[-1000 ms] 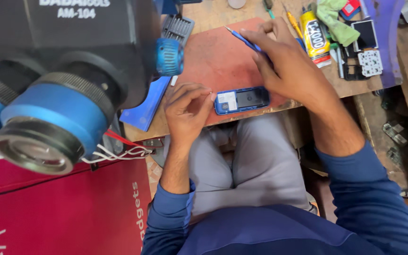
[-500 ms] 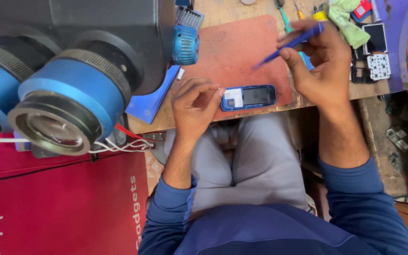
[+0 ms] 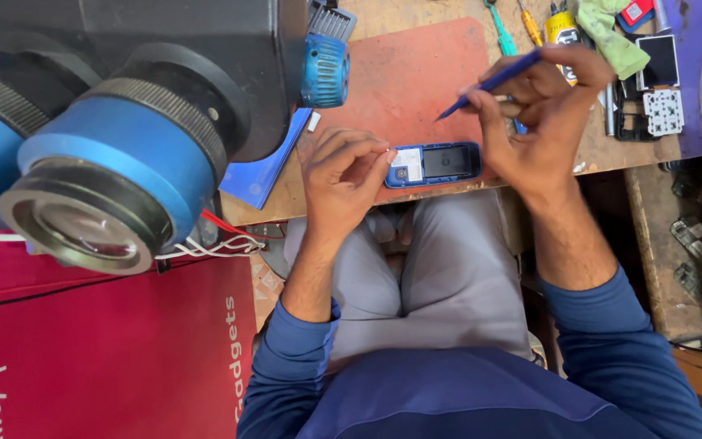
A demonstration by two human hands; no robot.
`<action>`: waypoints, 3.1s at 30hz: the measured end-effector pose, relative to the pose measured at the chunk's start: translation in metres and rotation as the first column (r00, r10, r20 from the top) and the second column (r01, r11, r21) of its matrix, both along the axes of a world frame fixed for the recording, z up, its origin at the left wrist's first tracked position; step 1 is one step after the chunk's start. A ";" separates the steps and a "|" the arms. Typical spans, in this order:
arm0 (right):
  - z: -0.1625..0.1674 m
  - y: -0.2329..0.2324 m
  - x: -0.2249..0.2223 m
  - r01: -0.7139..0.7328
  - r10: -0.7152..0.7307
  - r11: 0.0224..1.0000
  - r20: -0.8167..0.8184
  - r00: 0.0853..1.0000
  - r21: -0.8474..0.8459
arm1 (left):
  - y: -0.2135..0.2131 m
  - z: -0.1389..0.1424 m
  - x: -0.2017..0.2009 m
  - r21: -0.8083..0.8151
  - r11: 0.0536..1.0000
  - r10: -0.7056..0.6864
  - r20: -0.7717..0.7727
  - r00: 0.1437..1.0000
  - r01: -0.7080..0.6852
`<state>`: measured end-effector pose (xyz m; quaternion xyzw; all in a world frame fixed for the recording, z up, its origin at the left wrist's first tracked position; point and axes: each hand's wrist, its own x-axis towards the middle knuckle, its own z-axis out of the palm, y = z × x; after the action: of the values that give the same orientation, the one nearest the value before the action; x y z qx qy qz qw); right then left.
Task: The person disassembles and cleans a mobile phone casing, wipes internal and external surfaces with a cloth and liquid adhesive, tests functions with the battery panel, and reassembles the plastic covers.
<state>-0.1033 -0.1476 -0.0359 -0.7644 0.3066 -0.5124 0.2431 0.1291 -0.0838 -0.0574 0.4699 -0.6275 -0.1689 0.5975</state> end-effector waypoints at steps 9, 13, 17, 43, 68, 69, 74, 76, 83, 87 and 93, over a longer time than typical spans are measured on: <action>0.000 0.027 0.023 -0.072 0.076 0.996 0.087 0.993 -0.053 | 0.001 -0.003 -0.001 0.012 1.000 -0.006 0.031 0.999 0.006; 0.001 0.026 0.028 -0.110 0.115 0.993 0.107 0.988 -0.048 | 0.000 -0.003 -0.001 0.005 1.000 -0.006 0.023 1.000 0.006; 0.005 0.025 0.030 -0.122 0.128 0.990 0.091 0.988 -0.063 | 0.002 -0.003 -0.001 0.020 1.000 -0.001 0.029 1.000 0.001; 0.013 0.017 0.047 -0.322 0.323 0.946 -0.013 0.946 0.024 | 0.006 0.002 0.001 0.081 0.997 -0.018 0.165 0.986 0.004; -0.009 0.012 0.065 -0.329 0.340 0.940 -0.284 0.896 0.089 | 0.013 -0.017 -0.004 0.184 0.982 -0.007 0.211 0.978 -0.033; -0.006 0.011 0.069 -0.346 0.346 0.937 -0.236 0.908 0.044 | 0.010 -0.020 -0.006 0.302 0.953 -0.068 0.084 0.994 0.040; 0.016 0.030 0.068 -0.346 0.355 0.904 0.010 0.935 0.251 | -0.017 -0.031 -0.022 0.172 0.985 -0.050 0.339 0.939 -0.009; 0.025 0.033 0.069 -0.208 0.228 0.954 -0.073 0.971 0.218 | -0.022 -0.025 -0.022 0.169 0.986 -0.054 0.375 0.925 -0.011; 0.035 0.035 0.072 -0.081 0.109 0.983 -0.172 0.979 0.164 | -0.034 -0.018 -0.040 0.170 0.985 -0.051 0.459 0.887 -0.031; 0.040 0.030 0.077 -0.125 0.135 0.989 -0.129 0.982 0.084 | -0.030 -0.028 -0.008 0.162 0.986 -0.039 0.489 0.871 -0.047; 0.030 0.026 0.080 -0.131 0.136 0.990 -0.135 0.981 0.043 | -0.030 -0.030 -0.002 0.112 0.994 -0.049 0.518 0.854 -0.011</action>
<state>-0.0235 -0.1219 -0.0064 -0.8127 0.2791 -0.4356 0.2679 0.1267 -0.1141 -0.0871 0.5243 -0.7595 -0.0762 0.3773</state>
